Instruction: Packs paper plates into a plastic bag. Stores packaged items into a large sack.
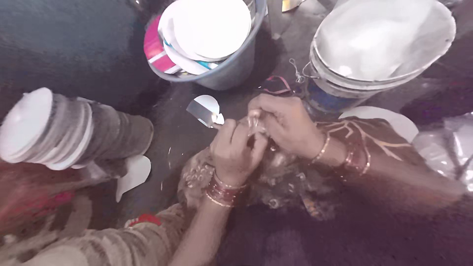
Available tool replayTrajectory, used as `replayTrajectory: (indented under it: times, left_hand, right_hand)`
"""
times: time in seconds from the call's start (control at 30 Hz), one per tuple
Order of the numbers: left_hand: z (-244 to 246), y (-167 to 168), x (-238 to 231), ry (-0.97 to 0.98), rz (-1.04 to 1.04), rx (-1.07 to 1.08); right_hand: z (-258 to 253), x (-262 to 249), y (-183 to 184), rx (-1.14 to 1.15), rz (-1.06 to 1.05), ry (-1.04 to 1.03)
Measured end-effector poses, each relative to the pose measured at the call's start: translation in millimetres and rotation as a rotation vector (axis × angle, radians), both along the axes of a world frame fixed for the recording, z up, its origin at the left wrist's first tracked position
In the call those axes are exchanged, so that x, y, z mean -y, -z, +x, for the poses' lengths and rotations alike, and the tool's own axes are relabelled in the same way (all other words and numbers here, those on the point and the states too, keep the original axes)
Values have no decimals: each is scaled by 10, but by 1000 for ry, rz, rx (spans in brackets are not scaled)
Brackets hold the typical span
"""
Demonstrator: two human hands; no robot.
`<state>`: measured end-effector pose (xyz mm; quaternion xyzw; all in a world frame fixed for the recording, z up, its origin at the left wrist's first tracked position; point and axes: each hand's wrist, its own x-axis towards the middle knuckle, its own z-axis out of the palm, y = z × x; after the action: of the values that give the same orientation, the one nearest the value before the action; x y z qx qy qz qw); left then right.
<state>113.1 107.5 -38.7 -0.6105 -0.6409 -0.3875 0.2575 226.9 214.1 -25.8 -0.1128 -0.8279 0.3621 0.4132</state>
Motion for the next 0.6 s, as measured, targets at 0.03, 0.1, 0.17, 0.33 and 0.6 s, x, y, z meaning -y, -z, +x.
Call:
replayTrajectory:
  times: [0.03,0.1,0.17,0.33,0.6]
  left_hand:
    - [13,10,-8,-30,39,-69]
    - [39,55,-21,-72,88,-135]
    - [51,114,-35,-93,118,-150]
    - [52,176,-44,-98,158,-157]
    - [-50,-27,41,-49,-140,65]
  right_hand:
    - [10,29,-18,39,-47,36]
    - [27,52,-33,115,-130,89]
    - [42,44,-54,197,-229,114]
    - [52,-22,-62,261,-257,71]
    - [1,-70,74,-75,-236,-191]
